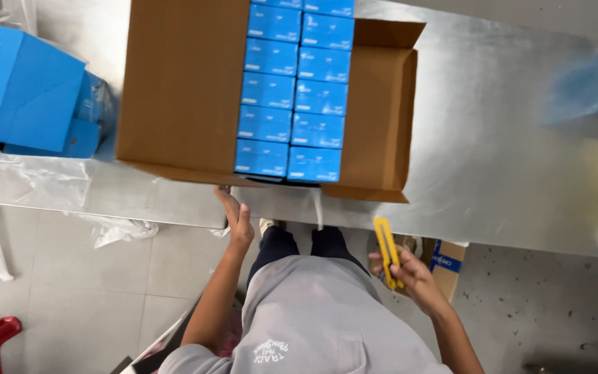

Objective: Unpacking individual milk cartons from a large box and opening a plastic-wrapped multi-pack to arrange them.

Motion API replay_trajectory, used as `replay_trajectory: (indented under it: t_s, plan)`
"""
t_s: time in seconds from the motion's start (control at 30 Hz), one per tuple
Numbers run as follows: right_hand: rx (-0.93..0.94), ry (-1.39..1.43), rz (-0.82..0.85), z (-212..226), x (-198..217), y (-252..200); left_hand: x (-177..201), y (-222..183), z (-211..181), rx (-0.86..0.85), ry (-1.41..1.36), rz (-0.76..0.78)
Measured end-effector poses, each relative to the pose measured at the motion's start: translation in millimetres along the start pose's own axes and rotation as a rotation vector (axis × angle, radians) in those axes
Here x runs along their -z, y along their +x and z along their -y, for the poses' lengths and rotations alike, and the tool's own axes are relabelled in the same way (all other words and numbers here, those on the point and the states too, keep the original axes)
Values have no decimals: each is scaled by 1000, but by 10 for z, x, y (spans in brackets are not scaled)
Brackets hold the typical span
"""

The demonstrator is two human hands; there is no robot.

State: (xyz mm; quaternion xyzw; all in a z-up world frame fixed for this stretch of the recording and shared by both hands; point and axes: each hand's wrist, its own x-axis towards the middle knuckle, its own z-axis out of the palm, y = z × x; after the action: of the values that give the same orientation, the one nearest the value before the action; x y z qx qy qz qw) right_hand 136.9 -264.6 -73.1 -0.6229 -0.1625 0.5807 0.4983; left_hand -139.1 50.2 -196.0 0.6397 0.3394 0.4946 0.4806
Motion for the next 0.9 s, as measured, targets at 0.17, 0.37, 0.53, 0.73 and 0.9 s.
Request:
replay_trajectory:
  t_s: [0.17, 0.37, 0.53, 0.73, 0.9]
  plan:
    - [-238, -233, 55, -606, -867, 552, 410, 246, -531, 20, -59, -103]
    - [-40, -320, 565, -700, -2237, 1900, 1014, 262, -574, 26, -89, -310]
    - [329, -136, 450, -1198, -3377, 3354, 1222, 206, -701, 77, 92, -428]
    - [708, -536, 185, -1425, -3464, 3200, 961, 100, -651, 120, 61, -372]
    - [365, -600, 301, -1091, -2145, 2058, 612, 252, -613, 30, 172, -247]
